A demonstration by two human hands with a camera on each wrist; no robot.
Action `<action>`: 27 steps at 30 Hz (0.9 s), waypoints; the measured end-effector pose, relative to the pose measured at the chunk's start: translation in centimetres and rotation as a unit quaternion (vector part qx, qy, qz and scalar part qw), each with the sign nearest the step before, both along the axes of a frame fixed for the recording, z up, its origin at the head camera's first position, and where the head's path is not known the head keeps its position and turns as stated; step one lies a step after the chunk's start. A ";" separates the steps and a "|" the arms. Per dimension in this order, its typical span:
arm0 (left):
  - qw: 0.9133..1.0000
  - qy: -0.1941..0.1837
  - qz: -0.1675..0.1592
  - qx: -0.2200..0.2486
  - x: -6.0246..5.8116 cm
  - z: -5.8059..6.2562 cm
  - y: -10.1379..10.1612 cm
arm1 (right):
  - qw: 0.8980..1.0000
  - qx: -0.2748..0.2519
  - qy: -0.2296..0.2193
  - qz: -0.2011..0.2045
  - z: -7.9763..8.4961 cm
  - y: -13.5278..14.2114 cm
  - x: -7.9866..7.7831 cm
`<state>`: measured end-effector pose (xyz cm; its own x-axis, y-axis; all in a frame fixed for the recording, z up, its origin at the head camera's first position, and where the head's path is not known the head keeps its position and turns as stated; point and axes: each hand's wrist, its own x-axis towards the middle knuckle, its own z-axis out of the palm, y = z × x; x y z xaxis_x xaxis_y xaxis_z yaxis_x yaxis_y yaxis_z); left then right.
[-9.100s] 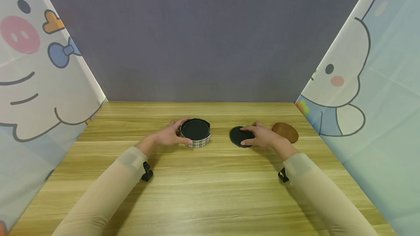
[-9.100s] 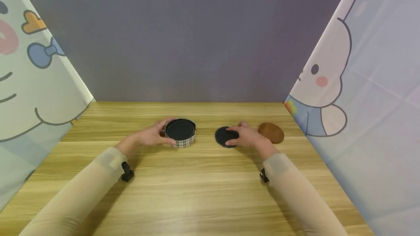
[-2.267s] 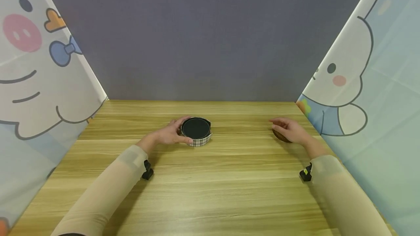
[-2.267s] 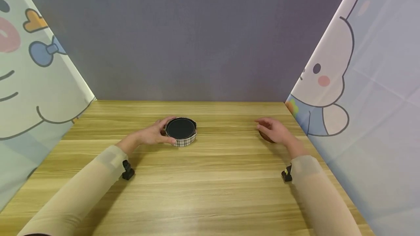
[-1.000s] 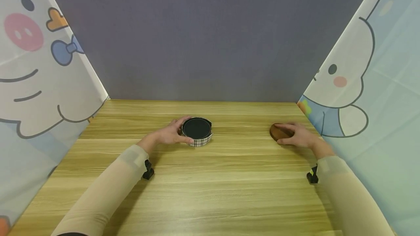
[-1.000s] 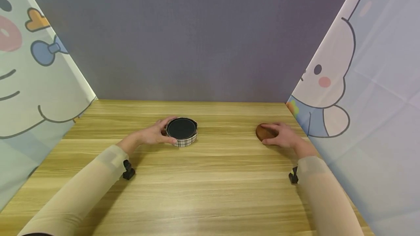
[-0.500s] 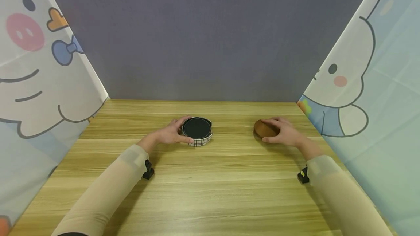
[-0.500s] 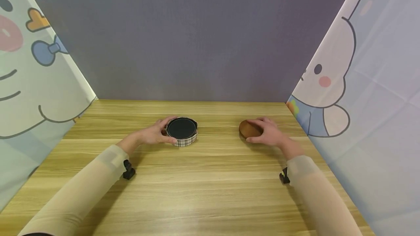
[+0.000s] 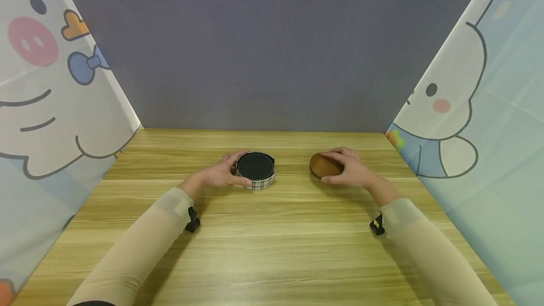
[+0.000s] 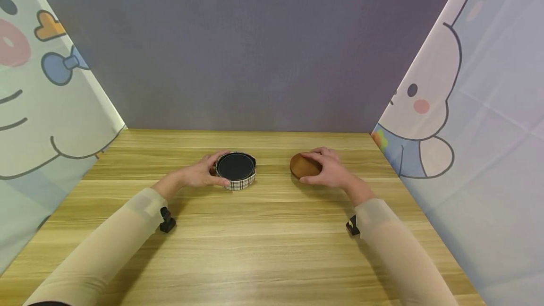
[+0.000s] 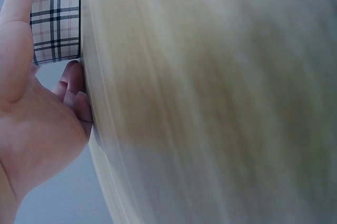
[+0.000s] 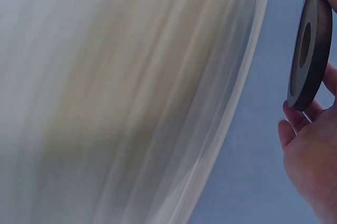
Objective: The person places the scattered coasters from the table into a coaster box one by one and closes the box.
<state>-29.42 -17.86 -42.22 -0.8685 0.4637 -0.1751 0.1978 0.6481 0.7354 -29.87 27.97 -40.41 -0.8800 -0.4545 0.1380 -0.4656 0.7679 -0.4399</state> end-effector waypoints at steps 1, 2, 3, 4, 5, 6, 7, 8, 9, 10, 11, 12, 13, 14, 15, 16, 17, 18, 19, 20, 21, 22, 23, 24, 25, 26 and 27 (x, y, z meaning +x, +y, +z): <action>1.000 -0.002 0.000 0.001 0.0 0.0 0.0 | 1.000 -0.002 -0.004 0.003 0.0 -0.4 0.0; 1.000 -0.003 0.001 0.001 0.0 0.0 0.0 | 1.000 -0.003 -0.006 0.006 0.1 -0.8 -0.1; 1.000 -0.003 0.001 0.000 0.0 0.0 0.0 | 1.000 -0.005 -0.008 0.008 0.2 -1.3 -0.1; 1.000 -0.004 0.001 0.000 0.0 -0.1 0.0 | 1.000 -0.007 -0.010 0.011 0.3 -1.7 -0.1; 1.000 -0.005 0.000 0.000 -0.1 -0.1 0.0 | 1.000 -0.008 -0.012 0.013 0.3 -2.1 -0.2; 1.000 -0.006 0.000 0.000 -0.1 -0.1 0.0 | 1.000 -0.008 -0.014 0.016 0.4 -2.6 -0.2; 1.000 -0.006 0.000 0.000 -0.1 -0.1 0.0 | 1.000 -0.008 -0.015 0.019 0.4 -3.0 -0.3; 1.000 -0.005 -0.001 -0.001 -0.1 -0.1 -0.1 | 1.000 -0.008 -0.016 0.021 0.5 -3.5 -0.4; 1.000 -0.005 -0.001 -0.001 -0.1 -0.1 -0.1 | 1.000 -0.009 -0.017 0.025 0.5 -4.0 -0.5; 1.000 -0.006 -0.002 -0.001 -0.1 -0.1 -0.1 | 0.999 -0.009 -0.016 0.028 0.5 -4.5 -0.5; 1.000 -0.006 -0.002 0.000 -0.1 -0.1 -0.1 | 0.999 -0.009 -0.013 0.033 0.6 -5.0 -0.6; 1.000 -0.006 -0.003 0.000 -0.1 0.0 -0.1 | 0.999 -0.011 -0.013 0.037 0.6 -5.5 -0.7; 1.000 -0.005 -0.003 0.000 -0.1 -0.1 -0.1 | 0.999 -0.013 -0.013 0.041 0.7 -6.0 -0.7; 1.000 -0.005 -0.004 -0.001 -0.1 0.0 -0.1 | 0.999 -0.014 -0.012 0.045 0.7 -6.6 -0.8; 1.000 -0.004 -0.004 -0.001 -0.1 -0.1 -0.1 | 0.999 -0.015 -0.011 0.049 0.7 -7.1 -0.9; 1.000 -0.003 -0.004 -0.001 -0.1 -0.1 -0.1 | 0.998 -0.016 -0.010 0.053 0.6 -7.6 -0.9; 1.000 -0.003 -0.004 -0.001 -0.1 -0.1 -0.1 | 0.998 -0.018 -0.009 0.057 0.6 -8.1 -1.0; 1.000 -0.003 -0.004 0.000 -0.2 -0.1 -0.1 | 0.998 -0.019 -0.011 0.060 0.6 -8.6 -1.0; 1.000 -0.003 -0.004 0.000 -0.2 -0.2 -0.1 | 0.998 -0.021 -0.010 0.064 0.5 -9.1 -1.1; 1.000 -0.004 -0.003 -0.001 -0.2 -0.2 -0.2 | 0.997 -0.023 -0.011 0.068 0.5 -9.6 -1.1; 1.000 -0.004 -0.002 -0.002 -0.2 -0.2 -0.2 | 0.997 -0.026 -0.010 0.073 0.5 -10.1 -1.1; 1.000 -0.004 -0.002 -0.003 -0.2 -0.2 -0.2 | 0.997 -0.027 -0.009 0.078 0.4 -10.6 -1.2; 1.000 -0.005 -0.002 -0.004 -0.2 -0.2 -0.2 | 0.996 -0.028 -0.009 0.083 0.4 -11.1 -1.2; 1.000 -0.004 -0.002 -0.007 -0.2 -0.2 -0.2 | 0.996 -0.030 -0.010 0.088 0.4 -11.5 -1.2; 1.000 -0.003 -0.001 -0.011 -0.2 -0.2 -0.2 | 0.995 -0.031 -0.012 0.093 0.3 -12.0 -1.3; 1.000 -0.003 -0.001 -0.013 -0.2 -0.2 -0.1 | 0.995 -0.031 -0.013 0.097 0.2 -12.4 -1.3; 1.000 -0.002 -0.002 -0.015 -0.2 -0.2 -0.1 | 0.994 -0.032 -0.014 0.100 0.2 -12.9 -1.4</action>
